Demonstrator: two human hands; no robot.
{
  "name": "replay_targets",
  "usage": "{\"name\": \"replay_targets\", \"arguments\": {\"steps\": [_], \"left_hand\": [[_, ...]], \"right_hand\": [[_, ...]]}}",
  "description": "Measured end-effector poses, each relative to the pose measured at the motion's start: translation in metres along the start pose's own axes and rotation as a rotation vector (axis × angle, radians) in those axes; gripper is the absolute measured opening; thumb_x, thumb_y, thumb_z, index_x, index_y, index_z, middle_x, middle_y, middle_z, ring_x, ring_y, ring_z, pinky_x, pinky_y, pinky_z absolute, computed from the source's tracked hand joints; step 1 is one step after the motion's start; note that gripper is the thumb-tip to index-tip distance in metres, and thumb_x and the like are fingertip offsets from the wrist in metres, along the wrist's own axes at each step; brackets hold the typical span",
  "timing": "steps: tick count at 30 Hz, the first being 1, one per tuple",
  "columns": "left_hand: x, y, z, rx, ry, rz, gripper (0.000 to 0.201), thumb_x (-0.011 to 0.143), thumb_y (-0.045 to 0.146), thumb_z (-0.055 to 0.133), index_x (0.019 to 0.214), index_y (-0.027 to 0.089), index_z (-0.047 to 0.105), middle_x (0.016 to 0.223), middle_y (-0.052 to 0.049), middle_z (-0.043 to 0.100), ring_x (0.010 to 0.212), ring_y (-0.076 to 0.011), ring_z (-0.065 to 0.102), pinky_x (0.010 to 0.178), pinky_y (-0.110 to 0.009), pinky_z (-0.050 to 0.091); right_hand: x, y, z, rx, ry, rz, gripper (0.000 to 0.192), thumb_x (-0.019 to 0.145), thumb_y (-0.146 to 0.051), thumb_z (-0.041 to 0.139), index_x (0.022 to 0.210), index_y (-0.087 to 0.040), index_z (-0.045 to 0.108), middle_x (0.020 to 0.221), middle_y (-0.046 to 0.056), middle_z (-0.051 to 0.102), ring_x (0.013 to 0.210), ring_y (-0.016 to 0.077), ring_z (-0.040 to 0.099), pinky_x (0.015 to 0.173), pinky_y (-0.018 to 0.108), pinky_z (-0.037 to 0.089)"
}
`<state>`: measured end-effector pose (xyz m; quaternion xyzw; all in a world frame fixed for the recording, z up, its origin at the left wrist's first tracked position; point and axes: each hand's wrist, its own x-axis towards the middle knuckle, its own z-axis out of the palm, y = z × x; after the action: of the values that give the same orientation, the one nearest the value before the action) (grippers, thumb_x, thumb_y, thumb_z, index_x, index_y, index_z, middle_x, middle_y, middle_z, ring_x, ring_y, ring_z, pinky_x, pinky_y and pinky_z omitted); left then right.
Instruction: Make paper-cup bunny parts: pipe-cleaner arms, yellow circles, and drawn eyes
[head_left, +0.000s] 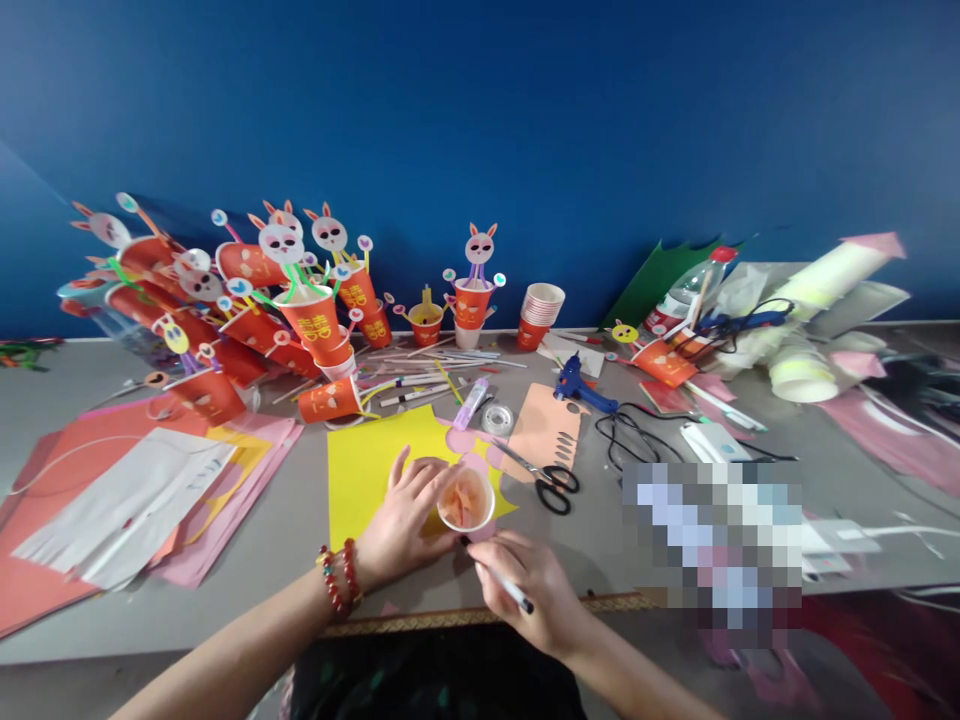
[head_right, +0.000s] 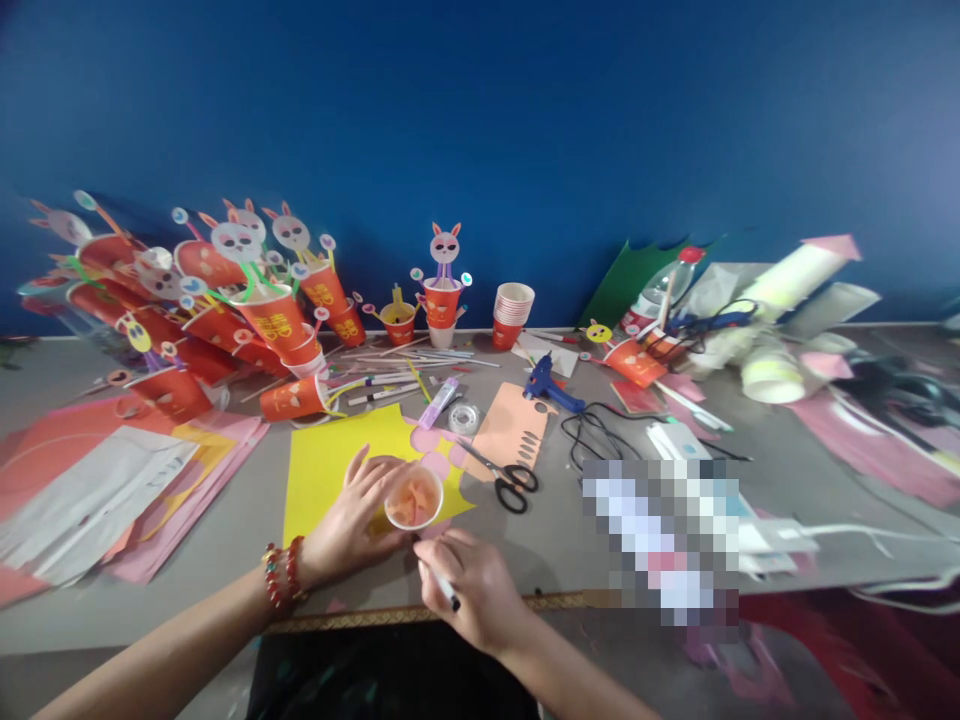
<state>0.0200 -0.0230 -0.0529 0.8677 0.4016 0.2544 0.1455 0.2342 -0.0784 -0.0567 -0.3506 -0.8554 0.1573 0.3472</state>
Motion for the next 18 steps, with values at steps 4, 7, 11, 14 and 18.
{"name": "replay_targets", "arguments": {"steps": [4, 7, 11, 14, 18], "left_hand": [[0.001, -0.001, -0.001, 0.004, -0.021, 0.002, 0.069, 0.083, 0.037, 0.067, 0.143, 0.022, 0.039, 0.129, -0.011, 0.06, 0.124, -0.0286, 0.05, 0.12, -0.06, 0.003], [0.001, 0.0, -0.001, -0.002, -0.025, -0.003, 0.068, 0.083, 0.036, 0.067, 0.144, 0.023, 0.039, 0.129, -0.011, 0.06, 0.124, -0.0284, 0.05, 0.12, -0.061, 0.003], [0.0, 0.002, -0.002, -0.001, -0.004, 0.01, 0.068, 0.082, 0.034, 0.067, 0.143, 0.022, 0.038, 0.126, -0.011, 0.061, 0.122, -0.0283, 0.052, 0.119, -0.062, 0.006], [0.001, 0.002, -0.003, 0.009, 0.008, 0.017, 0.069, 0.082, 0.034, 0.067, 0.143, 0.023, 0.037, 0.126, -0.011, 0.061, 0.123, -0.0292, 0.051, 0.119, -0.062, 0.01], [0.001, 0.003, -0.003, 0.044, 0.019, 0.016, 0.072, 0.079, 0.032, 0.068, 0.144, 0.023, 0.038, 0.137, -0.015, 0.052, 0.132, -0.0316, 0.044, 0.118, -0.061, 0.014]], "right_hand": [[-0.006, 0.008, -0.011, 0.071, 0.024, 0.054, 0.02, 0.09, -0.009, 0.05, 0.104, -0.019, 0.06, 0.075, 0.004, 0.066, 0.064, 0.0163, 0.06, 0.06, 0.025, 0.047], [-0.012, 0.015, -0.019, 0.136, 0.035, 0.13, 0.017, 0.092, -0.013, 0.05, 0.102, -0.02, 0.061, 0.073, 0.003, 0.065, 0.061, 0.0157, 0.06, 0.06, 0.026, 0.048], [-0.011, 0.031, -0.034, 0.319, 0.127, 0.387, 0.017, 0.099, -0.024, 0.045, 0.105, -0.021, 0.061, 0.079, 0.004, 0.068, 0.067, 0.016, 0.064, 0.062, 0.026, 0.05], [0.009, 0.052, -0.046, 0.428, 0.15, 0.556, 0.02, 0.099, -0.033, 0.047, 0.1, -0.019, 0.061, 0.075, 0.002, 0.067, 0.062, 0.0149, 0.062, 0.059, 0.025, 0.048], [0.056, 0.081, -0.048, 0.646, 0.019, 0.612, 0.021, 0.094, -0.039, 0.051, 0.09, -0.019, 0.054, 0.066, 0.0, 0.064, 0.053, 0.0131, 0.057, 0.051, 0.023, 0.043]]}}
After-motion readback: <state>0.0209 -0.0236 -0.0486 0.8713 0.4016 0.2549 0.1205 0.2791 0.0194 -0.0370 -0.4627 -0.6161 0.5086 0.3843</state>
